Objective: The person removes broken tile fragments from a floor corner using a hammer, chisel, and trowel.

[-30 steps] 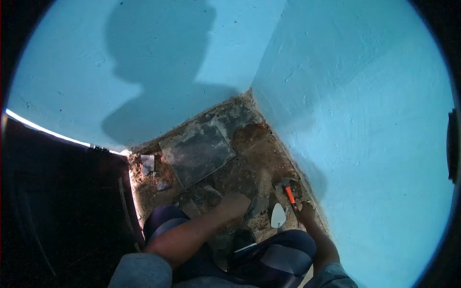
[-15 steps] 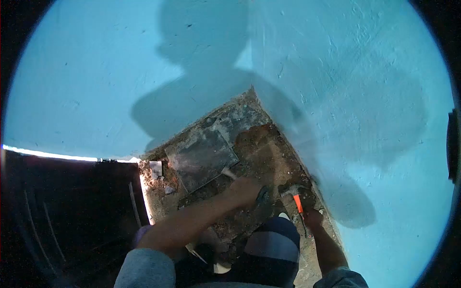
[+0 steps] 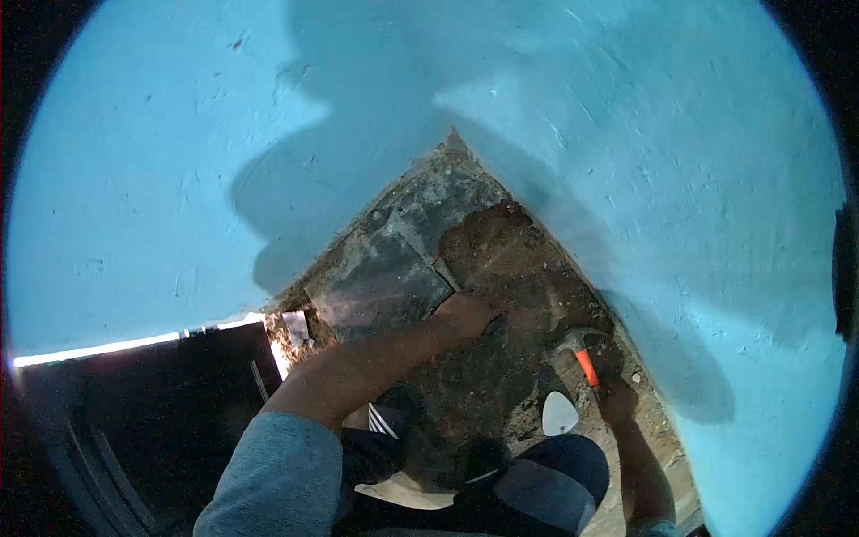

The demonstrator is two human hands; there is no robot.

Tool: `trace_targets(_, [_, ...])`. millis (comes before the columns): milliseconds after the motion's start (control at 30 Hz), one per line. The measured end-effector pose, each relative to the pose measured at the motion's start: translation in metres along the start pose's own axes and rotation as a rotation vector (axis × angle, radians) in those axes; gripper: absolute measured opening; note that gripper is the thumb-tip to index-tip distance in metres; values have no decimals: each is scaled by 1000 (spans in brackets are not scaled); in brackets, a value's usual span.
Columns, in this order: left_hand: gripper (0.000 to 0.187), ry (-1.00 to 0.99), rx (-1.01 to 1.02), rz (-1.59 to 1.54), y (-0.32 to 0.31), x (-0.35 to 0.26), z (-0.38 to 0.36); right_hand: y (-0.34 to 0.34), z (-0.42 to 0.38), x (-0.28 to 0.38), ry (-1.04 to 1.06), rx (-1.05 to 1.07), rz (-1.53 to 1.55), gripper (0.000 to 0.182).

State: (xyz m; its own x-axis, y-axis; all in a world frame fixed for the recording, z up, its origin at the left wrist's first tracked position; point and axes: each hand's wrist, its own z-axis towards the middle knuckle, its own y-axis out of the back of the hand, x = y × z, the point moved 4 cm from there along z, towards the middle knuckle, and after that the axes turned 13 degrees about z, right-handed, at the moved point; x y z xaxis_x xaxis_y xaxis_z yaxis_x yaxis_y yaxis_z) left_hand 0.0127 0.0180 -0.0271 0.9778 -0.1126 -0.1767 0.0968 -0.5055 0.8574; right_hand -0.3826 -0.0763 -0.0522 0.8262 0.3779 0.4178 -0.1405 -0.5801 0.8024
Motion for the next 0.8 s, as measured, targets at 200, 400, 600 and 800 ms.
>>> trace_targets(200, [71,12,177,-241,11,-4,6,12,-2,16,-88,2,105,16])
trace_targets(400, [74,-53,144,-159,14,0,1,6,-6,10,-139,-15,51,19])
trace_targets(600, [77,-176,-47,-184,-39,10,8,2,-14,28,-88,1,30,41])
trace_targets(800, [77,-184,21,-58,-34,9,-1,-23,0,27,144,-115,-64,51])
